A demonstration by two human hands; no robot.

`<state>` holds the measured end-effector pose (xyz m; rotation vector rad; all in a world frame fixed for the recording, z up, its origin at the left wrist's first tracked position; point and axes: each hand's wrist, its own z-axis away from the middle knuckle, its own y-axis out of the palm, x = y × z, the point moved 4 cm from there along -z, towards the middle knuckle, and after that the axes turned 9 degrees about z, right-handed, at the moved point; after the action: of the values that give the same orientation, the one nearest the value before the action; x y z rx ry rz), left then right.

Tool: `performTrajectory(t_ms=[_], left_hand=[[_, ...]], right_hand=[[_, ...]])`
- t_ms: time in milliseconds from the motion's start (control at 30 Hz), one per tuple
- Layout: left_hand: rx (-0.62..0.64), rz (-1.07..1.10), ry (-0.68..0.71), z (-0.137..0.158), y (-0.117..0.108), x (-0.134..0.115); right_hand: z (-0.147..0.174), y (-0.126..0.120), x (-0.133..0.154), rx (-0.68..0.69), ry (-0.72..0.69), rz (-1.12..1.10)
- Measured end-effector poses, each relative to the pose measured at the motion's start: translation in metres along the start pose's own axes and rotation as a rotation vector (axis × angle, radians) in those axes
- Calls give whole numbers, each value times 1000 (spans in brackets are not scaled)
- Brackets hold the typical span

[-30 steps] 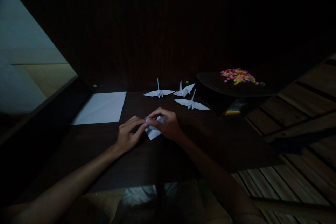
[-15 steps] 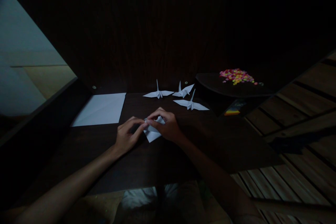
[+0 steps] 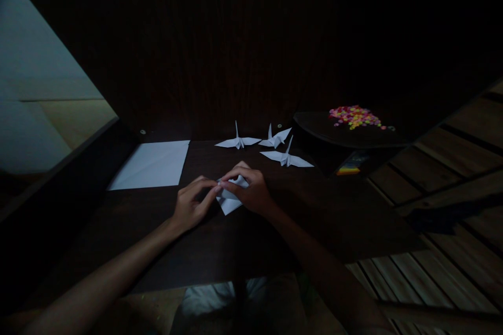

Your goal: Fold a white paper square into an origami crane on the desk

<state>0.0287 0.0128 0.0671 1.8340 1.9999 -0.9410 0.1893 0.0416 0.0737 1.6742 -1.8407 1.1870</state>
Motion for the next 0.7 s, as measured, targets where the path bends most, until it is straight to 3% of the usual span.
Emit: performTrajectory(t_ms=[700], left_hand=[[-80,-17,-51,0,-3,1]], right_hand=[[1,1,0,-6,-32,-21]])
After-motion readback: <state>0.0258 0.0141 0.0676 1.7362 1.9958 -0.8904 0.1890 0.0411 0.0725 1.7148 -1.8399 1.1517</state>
